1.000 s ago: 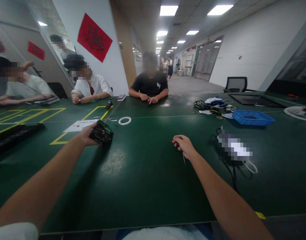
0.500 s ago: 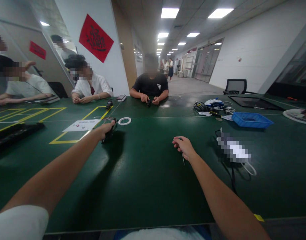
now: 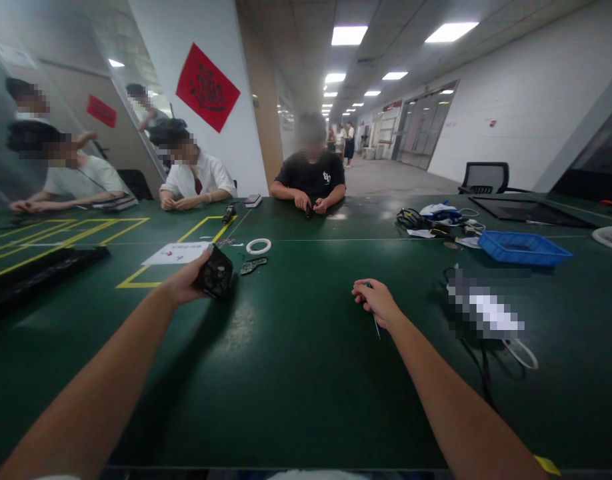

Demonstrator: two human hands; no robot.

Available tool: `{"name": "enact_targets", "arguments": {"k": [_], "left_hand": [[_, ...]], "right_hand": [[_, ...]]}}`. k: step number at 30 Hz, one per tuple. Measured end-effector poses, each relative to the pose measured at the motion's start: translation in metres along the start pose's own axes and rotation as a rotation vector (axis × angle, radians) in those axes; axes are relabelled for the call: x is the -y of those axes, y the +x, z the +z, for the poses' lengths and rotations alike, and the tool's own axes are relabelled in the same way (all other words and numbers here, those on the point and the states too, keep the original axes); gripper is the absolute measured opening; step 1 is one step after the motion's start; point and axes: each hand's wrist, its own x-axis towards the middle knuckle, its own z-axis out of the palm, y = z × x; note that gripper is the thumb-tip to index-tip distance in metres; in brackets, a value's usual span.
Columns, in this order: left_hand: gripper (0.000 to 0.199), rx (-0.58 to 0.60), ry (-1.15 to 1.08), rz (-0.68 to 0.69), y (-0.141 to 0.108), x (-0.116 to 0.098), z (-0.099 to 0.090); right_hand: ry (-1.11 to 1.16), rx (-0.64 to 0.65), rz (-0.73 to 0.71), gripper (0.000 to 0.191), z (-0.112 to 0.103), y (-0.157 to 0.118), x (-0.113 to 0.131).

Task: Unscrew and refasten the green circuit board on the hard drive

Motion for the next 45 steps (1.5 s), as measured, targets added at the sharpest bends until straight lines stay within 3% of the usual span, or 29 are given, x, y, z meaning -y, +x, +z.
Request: {"name": "enact_targets", "arguments": {"k": [2, 4, 8, 11, 14, 17, 21, 23, 25, 27, 30, 32, 34, 38, 41, 45], "left_hand": [[0.065, 0.263, -0.160, -0.158, -0.020, 0.012, 0.000], [0.064, 0.404, -0.183, -0.224, -0.033, 0.025, 0.014], [0.050, 0.459, -0.084, -0.286, -0.037, 0.039, 0.066], [0.053, 0.535, 0.098, -0.304, -0.028, 0.040, 0.109], [0.058, 0.555, 0.269, -0.201, -0.020, 0.039, 0.150], [0.061, 0.552, 0.413, -0.014, -0.016, 0.042, 0.189], [0.059, 0.555, 0.485, 0.232, -0.015, 0.051, 0.221], [0.052, 0.533, 0.558, 0.398, -0.010, 0.054, 0.218], [0.042, 0.411, 0.709, 0.559, 0.000, 0.054, 0.199], [0.033, 0.089, 0.903, 0.695, 0.015, 0.052, 0.166], [0.040, -0.210, 0.986, 0.750, 0.042, 0.052, 0.104], [0.044, -0.311, 1.065, 0.747, 0.057, 0.056, 0.068], [0.050, -0.308, 1.077, 0.727, 0.068, 0.060, 0.045], [0.061, -0.236, 1.193, 0.652, 0.080, 0.065, 0.034], [0.057, -0.260, 1.269, 0.567, 0.084, 0.064, 0.039], [0.047, -0.276, 1.293, 0.558, 0.088, 0.062, 0.043]], "right_hand": [[-0.009, 0.002, 0.012, 0.015, 0.000, 0.001, 0.002], [-0.022, 0.003, 0.014, 0.015, 0.001, 0.000, 0.003], [-0.058, 0.020, 0.000, 0.017, 0.000, -0.005, 0.004], [-0.067, 0.050, 0.017, 0.017, -0.002, -0.008, 0.006], [-0.069, 0.085, 0.031, 0.017, -0.004, -0.008, 0.007], [-0.072, 0.090, 0.017, 0.016, -0.005, -0.005, 0.006], [-0.128, -0.009, -0.011, 0.011, -0.006, 0.000, -0.002], [-0.160, -0.056, -0.020, 0.010, -0.007, 0.002, -0.006], [-0.184, -0.076, -0.031, 0.010, -0.008, 0.002, -0.008], [-0.203, -0.089, -0.041, 0.009, -0.006, 0.002, -0.008], [-0.299, -0.090, -0.064, 0.016, 0.001, 0.002, -0.003], [-0.434, -0.039, -0.103, 0.028, 0.006, 0.004, 0.004], [-0.497, 0.078, -0.132, 0.043, 0.009, 0.006, 0.012], [-0.482, 0.286, -0.089, 0.051, 0.006, 0.007, 0.021], [-0.473, 0.329, -0.076, 0.053, 0.002, 0.003, 0.020], [-0.463, 0.321, -0.066, 0.052, 0.000, -0.002, 0.015]]}}
